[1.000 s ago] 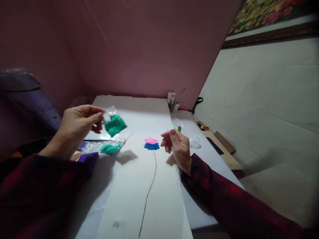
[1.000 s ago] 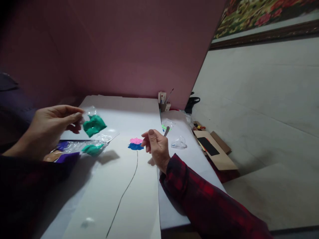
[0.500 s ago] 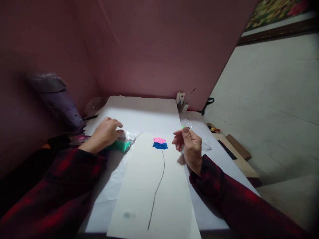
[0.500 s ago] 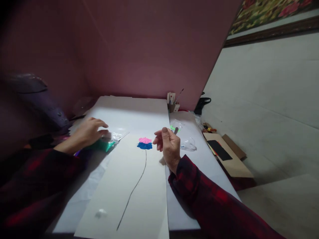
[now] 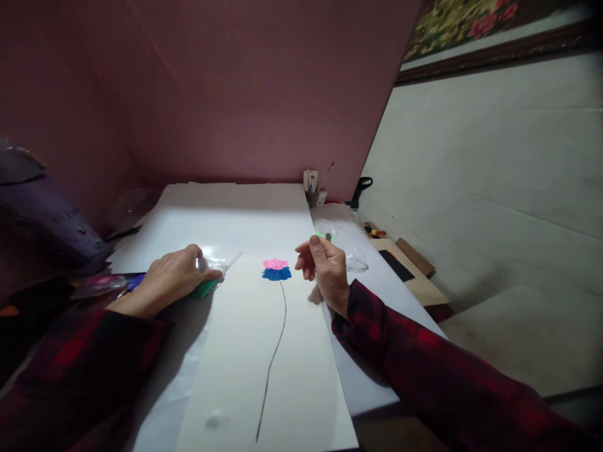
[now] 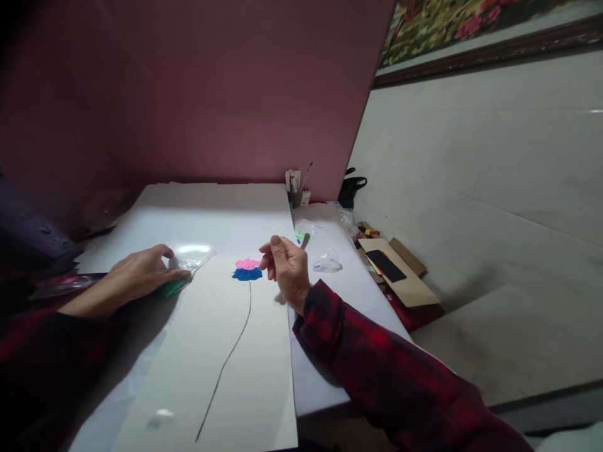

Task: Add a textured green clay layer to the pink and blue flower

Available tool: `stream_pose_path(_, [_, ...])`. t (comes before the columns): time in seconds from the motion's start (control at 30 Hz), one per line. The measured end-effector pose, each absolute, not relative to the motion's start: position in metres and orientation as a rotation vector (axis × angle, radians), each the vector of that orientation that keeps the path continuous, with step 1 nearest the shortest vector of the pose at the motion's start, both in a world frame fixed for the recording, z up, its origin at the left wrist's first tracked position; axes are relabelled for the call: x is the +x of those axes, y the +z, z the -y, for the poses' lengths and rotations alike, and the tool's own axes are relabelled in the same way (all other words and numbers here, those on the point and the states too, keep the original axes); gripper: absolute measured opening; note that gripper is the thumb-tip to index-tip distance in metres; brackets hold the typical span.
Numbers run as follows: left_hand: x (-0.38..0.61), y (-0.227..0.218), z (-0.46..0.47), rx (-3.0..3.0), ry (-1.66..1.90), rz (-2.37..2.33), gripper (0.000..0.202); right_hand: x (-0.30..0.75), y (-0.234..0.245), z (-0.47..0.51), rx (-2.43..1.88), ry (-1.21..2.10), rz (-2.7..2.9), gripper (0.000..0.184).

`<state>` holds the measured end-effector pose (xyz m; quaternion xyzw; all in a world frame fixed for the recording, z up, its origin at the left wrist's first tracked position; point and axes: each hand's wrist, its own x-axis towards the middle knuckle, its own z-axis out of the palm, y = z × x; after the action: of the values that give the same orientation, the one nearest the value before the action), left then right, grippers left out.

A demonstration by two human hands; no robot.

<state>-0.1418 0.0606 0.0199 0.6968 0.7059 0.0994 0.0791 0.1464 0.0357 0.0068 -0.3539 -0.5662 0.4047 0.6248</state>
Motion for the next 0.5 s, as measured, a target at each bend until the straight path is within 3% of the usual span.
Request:
stream_pose_path(0.2, [-0.135,0.025,-0.059,2.060,0.541,-2.111,0.024,0.146,0.006,-0.035,-0.810,0.936,1.324,0.041])
stream_pose_path(0.5, [-0.099,0.062,-0.025,1.558,1.451,-1.565,0.019,0.146,0.008,-0.032,-0.823,0.850,1.276,0.042])
